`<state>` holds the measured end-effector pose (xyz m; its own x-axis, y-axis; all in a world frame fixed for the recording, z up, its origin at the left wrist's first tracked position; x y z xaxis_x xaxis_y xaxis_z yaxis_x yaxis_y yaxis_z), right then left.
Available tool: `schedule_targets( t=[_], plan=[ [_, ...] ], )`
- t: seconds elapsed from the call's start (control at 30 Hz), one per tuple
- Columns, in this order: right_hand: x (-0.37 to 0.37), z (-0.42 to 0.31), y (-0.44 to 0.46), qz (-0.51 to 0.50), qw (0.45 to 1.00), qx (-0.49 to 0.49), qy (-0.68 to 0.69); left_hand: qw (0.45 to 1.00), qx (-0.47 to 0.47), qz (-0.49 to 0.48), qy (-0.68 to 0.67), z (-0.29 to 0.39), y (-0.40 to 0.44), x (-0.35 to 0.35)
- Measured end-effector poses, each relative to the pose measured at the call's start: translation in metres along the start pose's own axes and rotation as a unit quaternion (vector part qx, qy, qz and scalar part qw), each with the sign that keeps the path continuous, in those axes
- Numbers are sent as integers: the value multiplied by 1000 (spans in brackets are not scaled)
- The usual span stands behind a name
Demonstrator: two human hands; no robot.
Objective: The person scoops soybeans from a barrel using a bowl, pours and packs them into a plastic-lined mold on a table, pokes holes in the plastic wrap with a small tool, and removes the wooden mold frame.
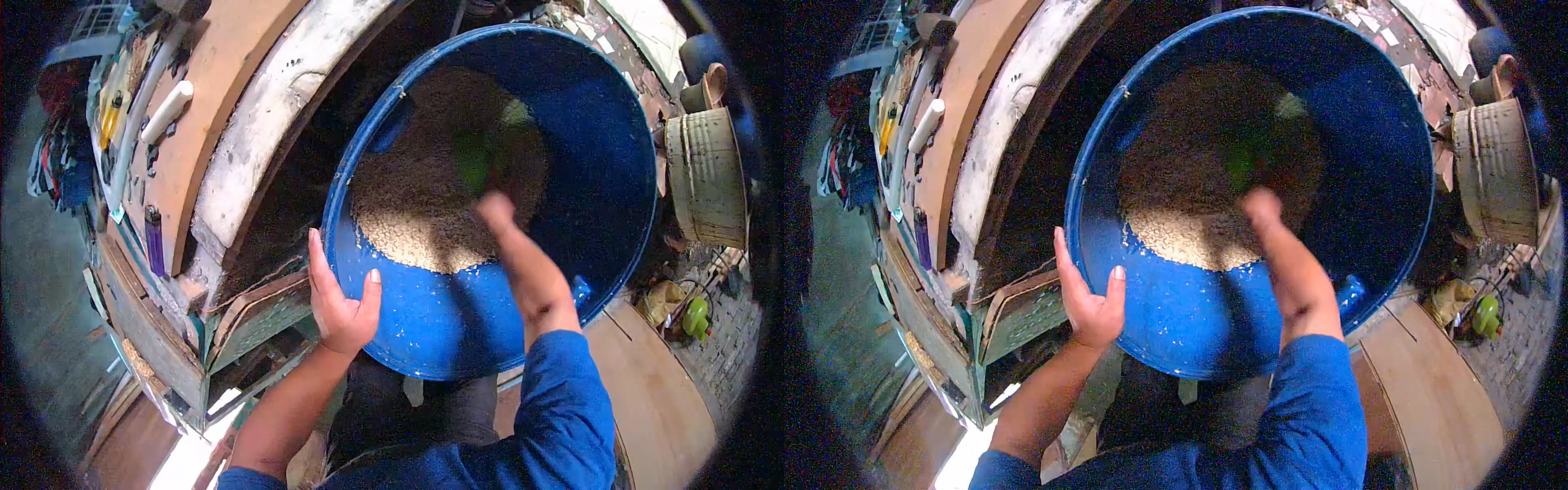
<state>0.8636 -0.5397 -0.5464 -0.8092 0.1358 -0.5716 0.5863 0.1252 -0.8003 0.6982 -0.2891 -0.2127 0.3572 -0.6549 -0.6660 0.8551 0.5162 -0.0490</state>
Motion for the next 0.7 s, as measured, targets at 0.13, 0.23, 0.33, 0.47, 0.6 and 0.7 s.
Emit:
schedule_targets(
  t=[0.13, 0.23, 0.33, 0.47, 0.6, 0.7],
  plan=[
    [-40, -68, -122, 203, 950, -236, -17, 999, 13, 3, 34, 6, 1, -1],
    [-56, -41, -79, 42, 991, -113, -52, 999, 15, 0, 35, 1, 0, 0],
    [-42, 50, 39, 56, 998, 22, -3, 1000, 4, -17, 17, 4, 0, 1],
    [-4, 104, 18, 144, 984, 109, 6, 1000, 9, -19, 20, 2, 0, 3],
    [57, 76, -86, 172, 966, 176, 76, 1000, -8, -23, 0, 0, 0, 3],
    [70, 17, -144, 90, 936, 250, 231, 1000, 3, -21, 3, 1, -1, 1]
  ],
)
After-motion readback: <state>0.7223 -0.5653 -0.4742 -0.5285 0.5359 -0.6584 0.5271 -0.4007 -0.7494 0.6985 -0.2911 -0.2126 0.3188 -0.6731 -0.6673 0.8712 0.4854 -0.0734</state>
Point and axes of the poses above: each hand's wrist, its own y-axis towards the middle knuckle, its own x-axis out of the palm, z = x × y, the point moved 8 cm from there along y, towards the middle knuckle, and after that the axes turned 1 degree about -z, right-handed, at the moved point
